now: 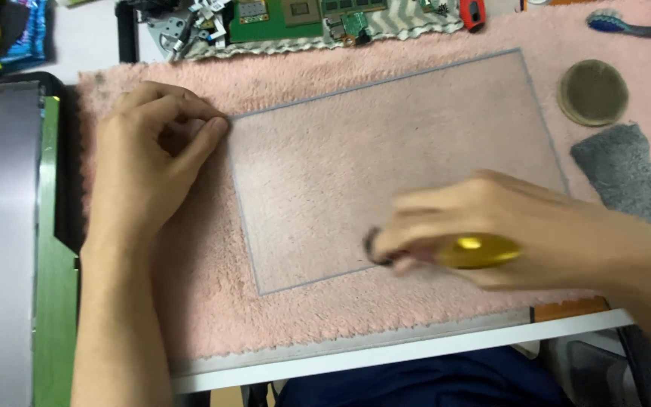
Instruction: The person uses a brush to scrub a rectangular surface on a pink towel, then switches to a small round sponge to wipe the same area. The person continues to scrub and wipe the surface with the sponge.
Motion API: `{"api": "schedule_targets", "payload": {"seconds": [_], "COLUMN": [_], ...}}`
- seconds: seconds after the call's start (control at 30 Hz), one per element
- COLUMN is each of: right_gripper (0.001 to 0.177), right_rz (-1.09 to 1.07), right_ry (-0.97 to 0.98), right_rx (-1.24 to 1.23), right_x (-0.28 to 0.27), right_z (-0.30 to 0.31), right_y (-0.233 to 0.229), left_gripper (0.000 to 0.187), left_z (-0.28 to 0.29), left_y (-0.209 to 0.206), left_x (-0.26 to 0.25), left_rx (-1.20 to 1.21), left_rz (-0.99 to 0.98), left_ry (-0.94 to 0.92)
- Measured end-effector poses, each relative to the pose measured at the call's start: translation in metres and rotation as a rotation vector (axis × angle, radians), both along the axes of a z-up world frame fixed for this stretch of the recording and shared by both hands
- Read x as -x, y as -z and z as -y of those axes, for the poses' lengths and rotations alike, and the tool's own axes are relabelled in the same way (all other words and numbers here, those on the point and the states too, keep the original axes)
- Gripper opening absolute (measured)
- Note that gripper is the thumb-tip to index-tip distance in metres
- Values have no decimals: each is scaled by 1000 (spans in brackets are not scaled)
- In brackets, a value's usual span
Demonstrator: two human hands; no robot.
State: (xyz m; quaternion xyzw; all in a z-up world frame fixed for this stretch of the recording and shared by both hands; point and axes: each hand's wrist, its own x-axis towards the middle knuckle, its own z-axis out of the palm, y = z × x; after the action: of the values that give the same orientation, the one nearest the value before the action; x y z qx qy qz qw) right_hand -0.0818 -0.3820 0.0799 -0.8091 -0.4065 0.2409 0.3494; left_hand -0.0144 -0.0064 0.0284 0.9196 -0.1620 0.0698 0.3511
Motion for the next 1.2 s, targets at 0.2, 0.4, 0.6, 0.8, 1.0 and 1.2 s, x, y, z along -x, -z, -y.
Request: {"api": "schedule_targets", "payload": {"seconds": [0.2, 0.4, 0.6, 0.8, 1.0, 1.2], "right_gripper": [26, 24, 26, 33, 27, 31], "right_rz": [114, -165, 130, -285, 120, -129], "right_ry": [299, 92, 361, 273, 345, 430], "right_rx": [264, 19, 232, 76, 55, 375], "right_x": [-18, 2, -14, 8, -11, 10], "right_z": [23, 23, 30, 58, 53, 107], "right_y": [-12, -20, -13, -23, -5, -6], "left_gripper": [4, 6, 7, 7, 6, 7], "left_z": [-3, 4, 3, 4, 3, 0], "left_y": [5, -7, -1, -8, -4, 0], "left_x": [-1, 3, 2, 6, 3, 5], "left_rx": [11, -49, 20, -35, -59, -49], "left_rz": [32, -44, -3, -40, 0, -16], "left_ry": [23, -35, 2, -32, -12, -21]}}
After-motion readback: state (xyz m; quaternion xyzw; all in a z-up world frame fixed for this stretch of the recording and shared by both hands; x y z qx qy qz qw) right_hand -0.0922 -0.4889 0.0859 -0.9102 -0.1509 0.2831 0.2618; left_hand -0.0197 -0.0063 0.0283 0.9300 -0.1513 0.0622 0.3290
